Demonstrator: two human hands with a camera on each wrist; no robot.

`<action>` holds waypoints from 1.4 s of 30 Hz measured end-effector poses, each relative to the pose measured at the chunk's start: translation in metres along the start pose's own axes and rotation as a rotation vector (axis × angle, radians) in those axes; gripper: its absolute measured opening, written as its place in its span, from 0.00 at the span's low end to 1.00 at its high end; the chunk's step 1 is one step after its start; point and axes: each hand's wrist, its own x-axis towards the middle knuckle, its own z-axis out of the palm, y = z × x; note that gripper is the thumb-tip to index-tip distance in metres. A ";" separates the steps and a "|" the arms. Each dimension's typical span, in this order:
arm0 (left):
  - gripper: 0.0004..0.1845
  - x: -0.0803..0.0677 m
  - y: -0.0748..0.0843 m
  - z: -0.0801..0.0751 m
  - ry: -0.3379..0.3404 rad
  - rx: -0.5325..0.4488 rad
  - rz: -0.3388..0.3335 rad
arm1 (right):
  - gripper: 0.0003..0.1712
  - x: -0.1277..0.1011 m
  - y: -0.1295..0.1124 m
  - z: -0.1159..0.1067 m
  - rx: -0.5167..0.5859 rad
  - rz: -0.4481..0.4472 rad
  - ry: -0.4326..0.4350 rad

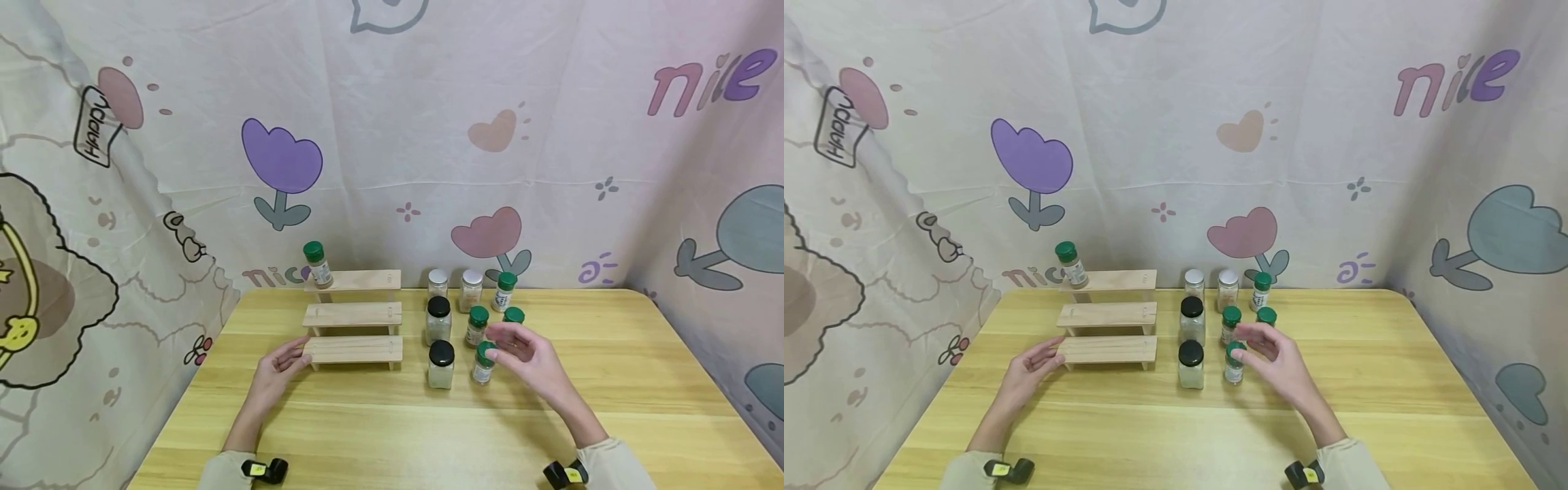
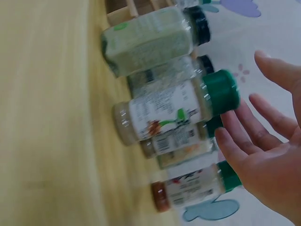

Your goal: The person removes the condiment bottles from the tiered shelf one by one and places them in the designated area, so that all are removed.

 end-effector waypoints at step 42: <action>0.26 -0.001 0.001 0.000 -0.008 -0.012 -0.023 | 0.24 0.101 -0.078 0.103 0.123 -0.179 -0.153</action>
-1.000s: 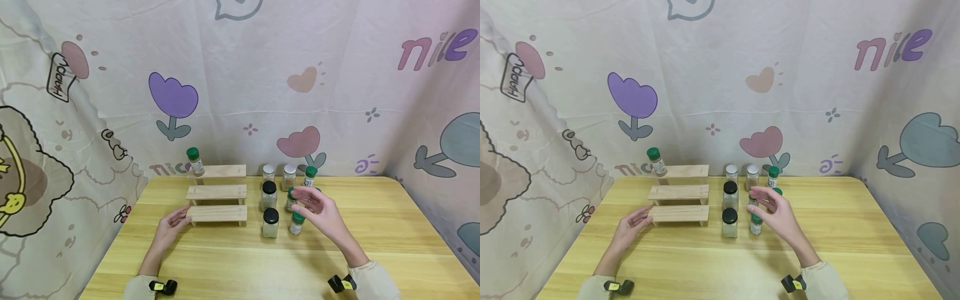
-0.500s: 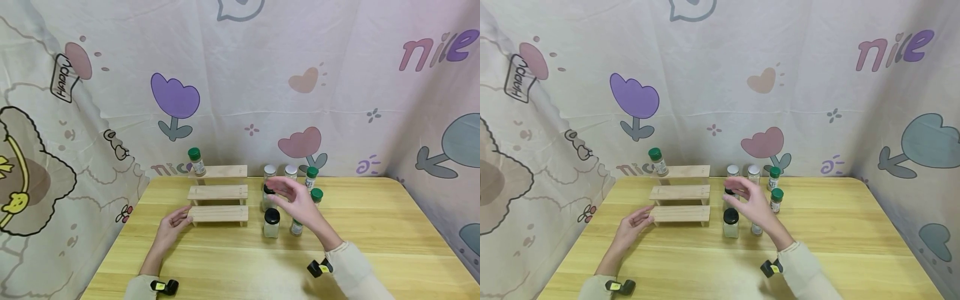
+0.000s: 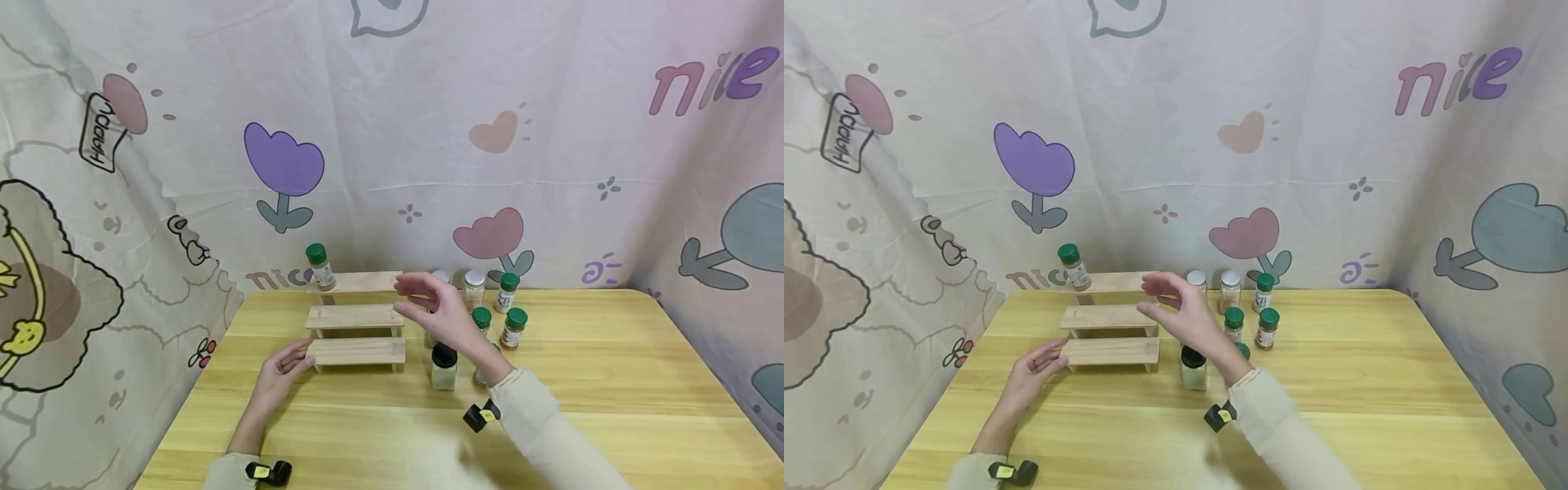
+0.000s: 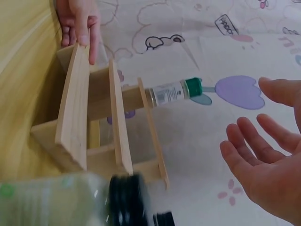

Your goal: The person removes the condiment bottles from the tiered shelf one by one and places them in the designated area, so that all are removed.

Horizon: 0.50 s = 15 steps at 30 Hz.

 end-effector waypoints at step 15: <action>0.26 -0.001 -0.001 0.000 -0.003 -0.001 0.035 | 0.23 0.045 -0.002 0.033 0.041 -0.014 0.022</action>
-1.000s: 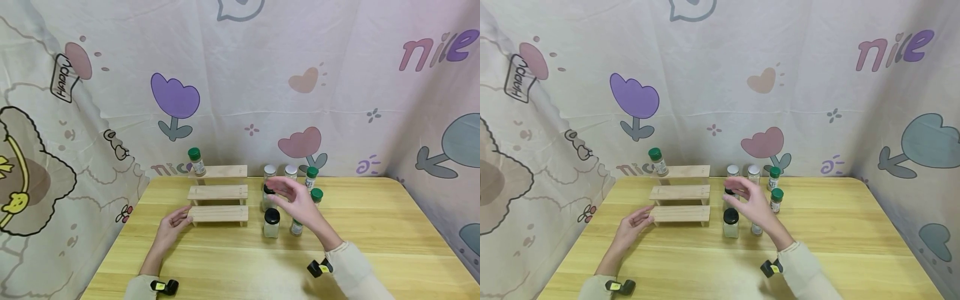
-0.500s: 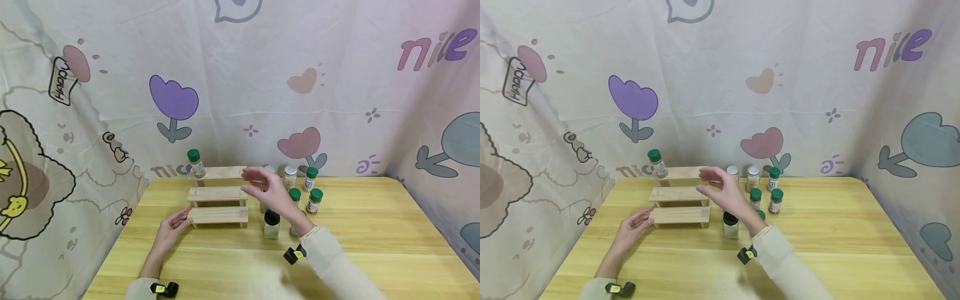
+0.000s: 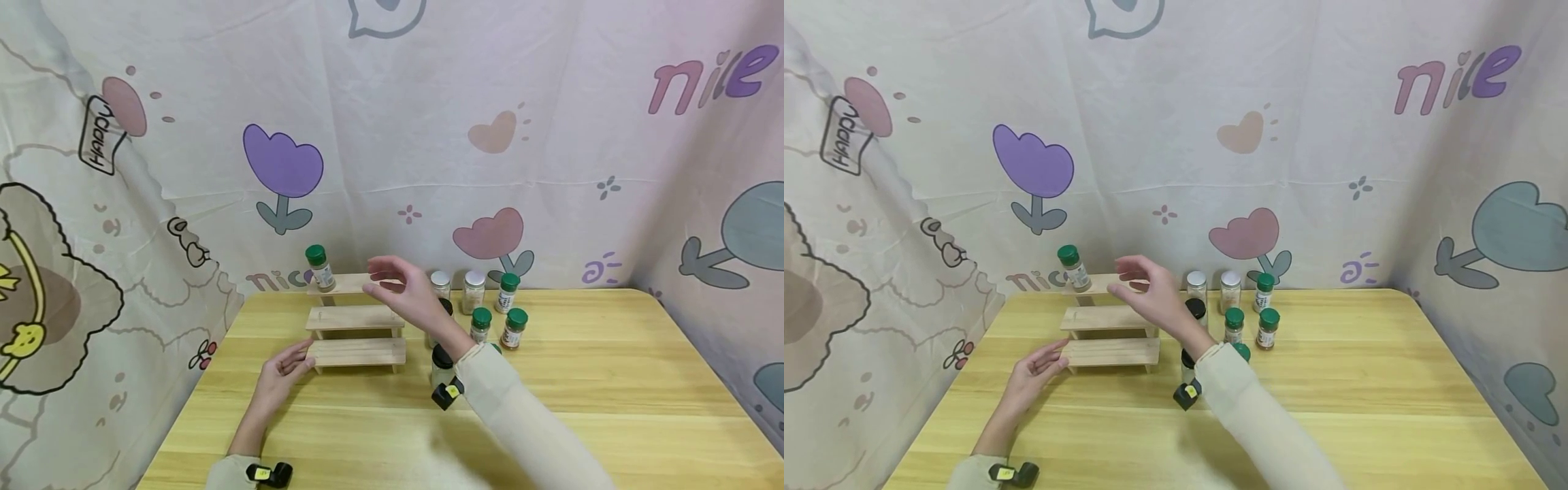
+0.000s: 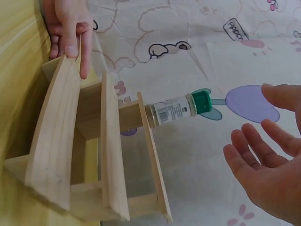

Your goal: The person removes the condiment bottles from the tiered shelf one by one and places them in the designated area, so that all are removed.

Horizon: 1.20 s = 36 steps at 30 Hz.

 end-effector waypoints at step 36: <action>0.25 -0.001 0.003 0.002 0.010 0.009 0.007 | 0.31 0.088 0.031 0.074 -0.110 0.212 0.064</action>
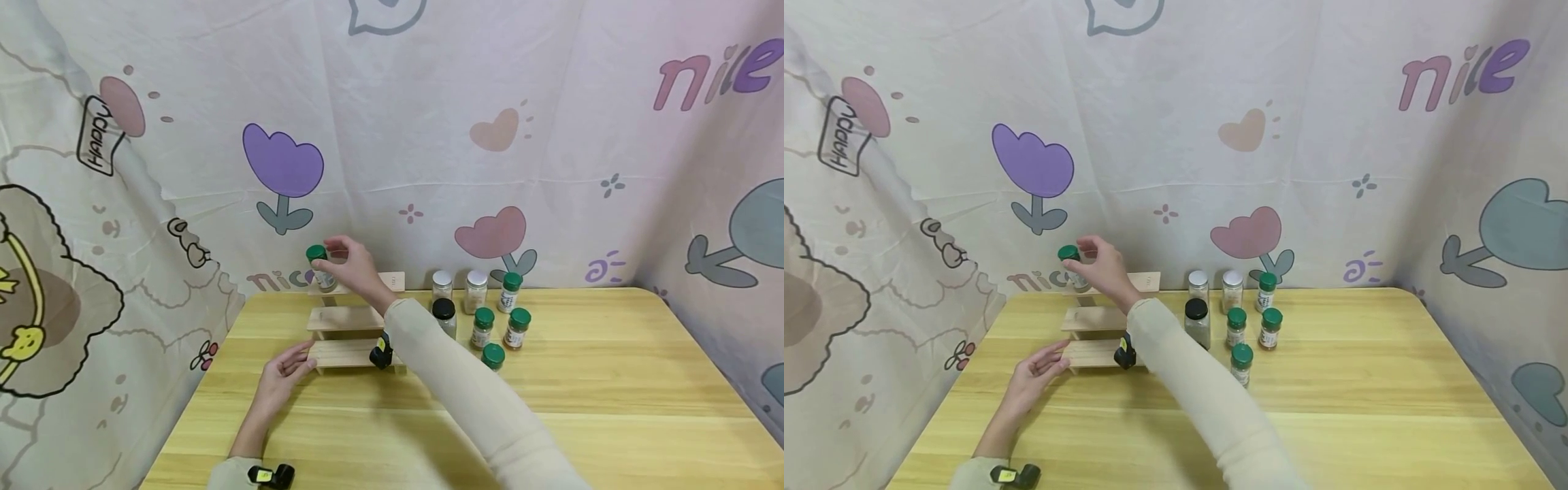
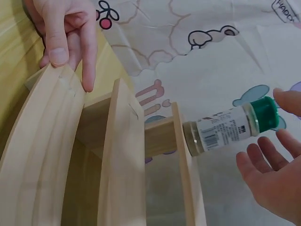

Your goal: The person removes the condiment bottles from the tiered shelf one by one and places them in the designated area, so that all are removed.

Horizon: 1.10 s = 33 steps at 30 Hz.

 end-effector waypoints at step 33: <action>0.25 0.001 -0.003 -0.001 0.005 -0.003 0.007 | 0.21 -0.012 -0.013 -0.017 0.031 -0.067 -0.005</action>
